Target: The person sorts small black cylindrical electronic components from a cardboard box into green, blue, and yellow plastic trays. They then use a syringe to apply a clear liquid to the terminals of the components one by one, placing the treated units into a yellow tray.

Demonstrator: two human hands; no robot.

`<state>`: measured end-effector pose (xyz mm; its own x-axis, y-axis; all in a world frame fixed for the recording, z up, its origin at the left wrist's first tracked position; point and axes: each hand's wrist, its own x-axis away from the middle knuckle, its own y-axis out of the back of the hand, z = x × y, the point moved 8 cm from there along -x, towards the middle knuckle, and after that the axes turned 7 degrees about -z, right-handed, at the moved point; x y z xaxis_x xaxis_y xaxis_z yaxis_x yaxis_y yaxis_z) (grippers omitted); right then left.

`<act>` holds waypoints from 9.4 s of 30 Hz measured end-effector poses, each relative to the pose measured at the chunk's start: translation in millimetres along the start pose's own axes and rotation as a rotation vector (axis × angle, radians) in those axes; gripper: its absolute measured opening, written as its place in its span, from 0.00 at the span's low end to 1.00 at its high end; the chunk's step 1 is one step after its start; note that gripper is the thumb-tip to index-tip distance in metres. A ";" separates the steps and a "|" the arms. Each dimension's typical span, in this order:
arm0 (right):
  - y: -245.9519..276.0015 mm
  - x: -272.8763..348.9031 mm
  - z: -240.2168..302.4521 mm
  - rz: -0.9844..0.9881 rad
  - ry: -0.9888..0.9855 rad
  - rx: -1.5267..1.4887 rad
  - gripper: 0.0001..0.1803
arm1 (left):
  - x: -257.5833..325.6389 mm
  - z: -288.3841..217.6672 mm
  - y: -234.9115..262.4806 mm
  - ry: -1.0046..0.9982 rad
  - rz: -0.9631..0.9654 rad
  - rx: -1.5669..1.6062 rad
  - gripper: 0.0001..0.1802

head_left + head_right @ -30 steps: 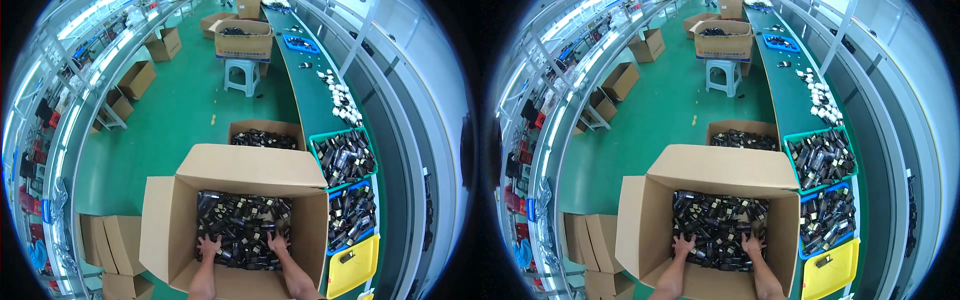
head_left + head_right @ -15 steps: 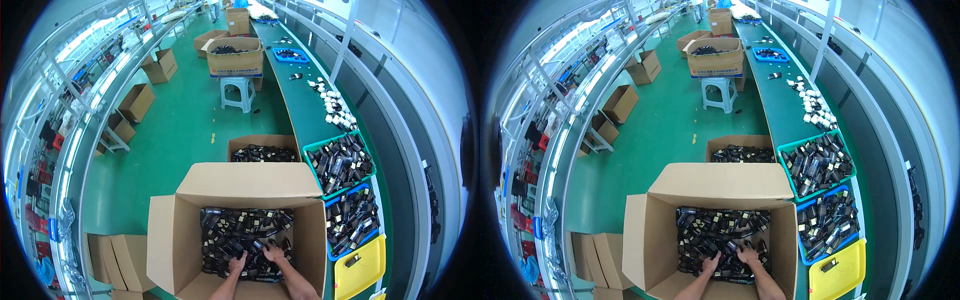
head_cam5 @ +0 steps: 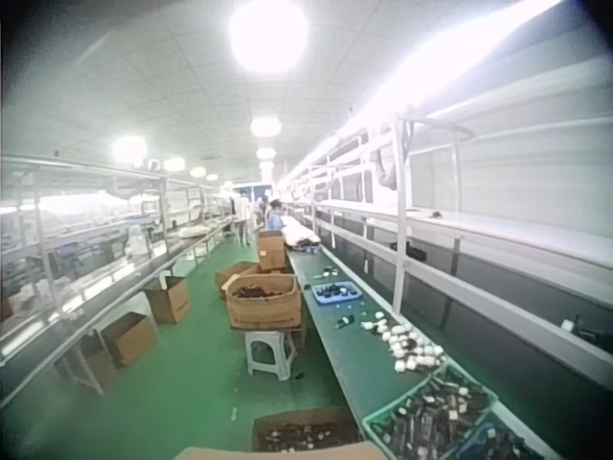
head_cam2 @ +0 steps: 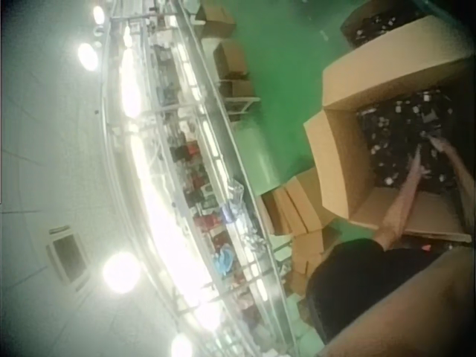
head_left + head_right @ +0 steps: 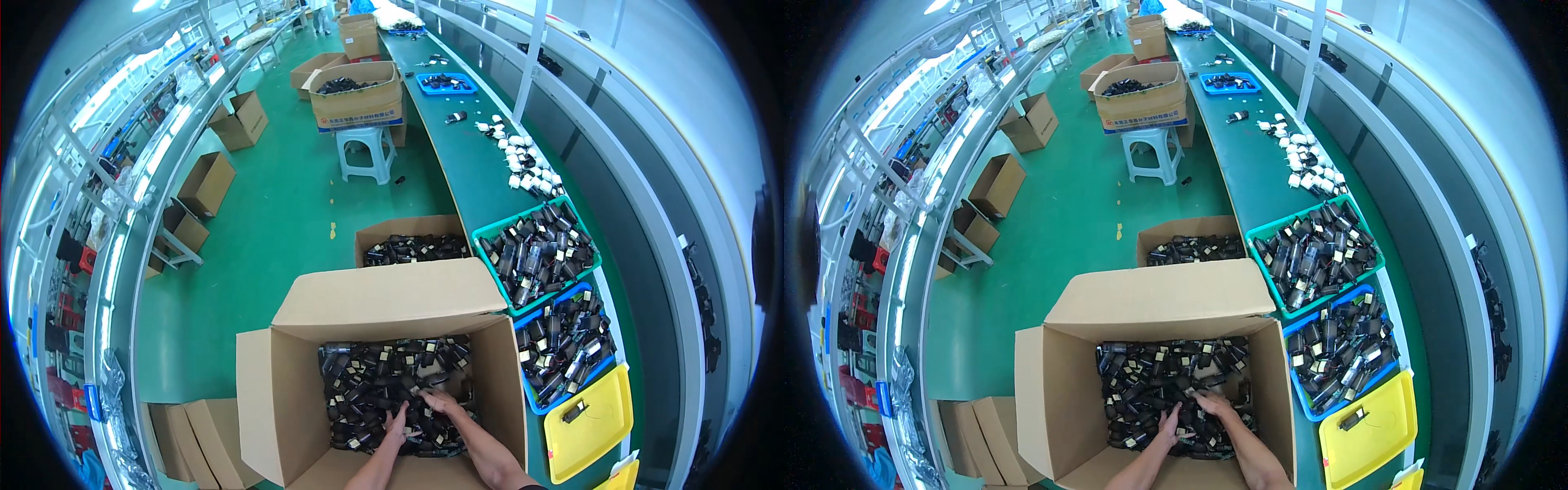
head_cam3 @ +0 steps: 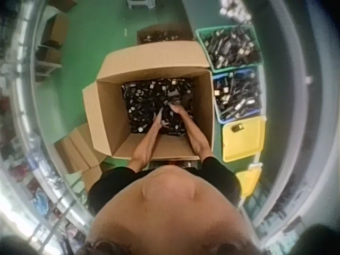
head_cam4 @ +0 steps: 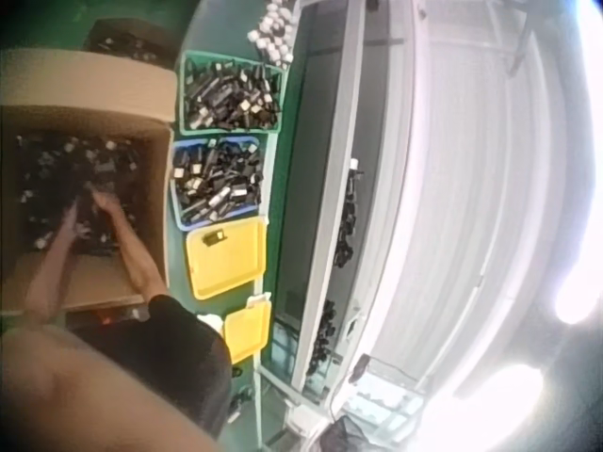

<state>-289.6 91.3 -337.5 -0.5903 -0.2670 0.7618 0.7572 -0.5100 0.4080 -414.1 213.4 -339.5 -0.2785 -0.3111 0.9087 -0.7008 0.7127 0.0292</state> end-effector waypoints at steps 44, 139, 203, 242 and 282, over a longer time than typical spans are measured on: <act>245.8 434.8 -338.0 -1.523 -0.075 -1.027 0.19 | 382.2 191.3 -414.8 -0.988 1.032 -1.800 0.40; 231.2 440.1 -300.3 -1.469 -0.543 -1.060 0.33 | 370.7 166.5 -433.0 -1.016 0.907 -1.620 0.41; 119.4 115.4 71.6 -0.569 0.160 -0.206 0.26 | -48.3 -203.0 108.2 -0.765 -0.470 -0.823 0.53; 10.3 -0.6 88.9 -0.446 0.151 -0.717 0.36 | 0.1 -156.3 -6.7 -0.179 0.272 -0.446 0.51; 228.3 442.4 -338.1 -1.621 -0.689 -1.072 0.37 | 383.0 182.2 -482.6 -1.265 0.968 -1.781 0.28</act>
<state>-472.4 -419.8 -77.6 -0.0374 0.9756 0.2162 -0.8130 -0.1555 0.5611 -302.3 -364.3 -81.4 -0.6314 0.7129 0.3051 0.6368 0.2522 0.7286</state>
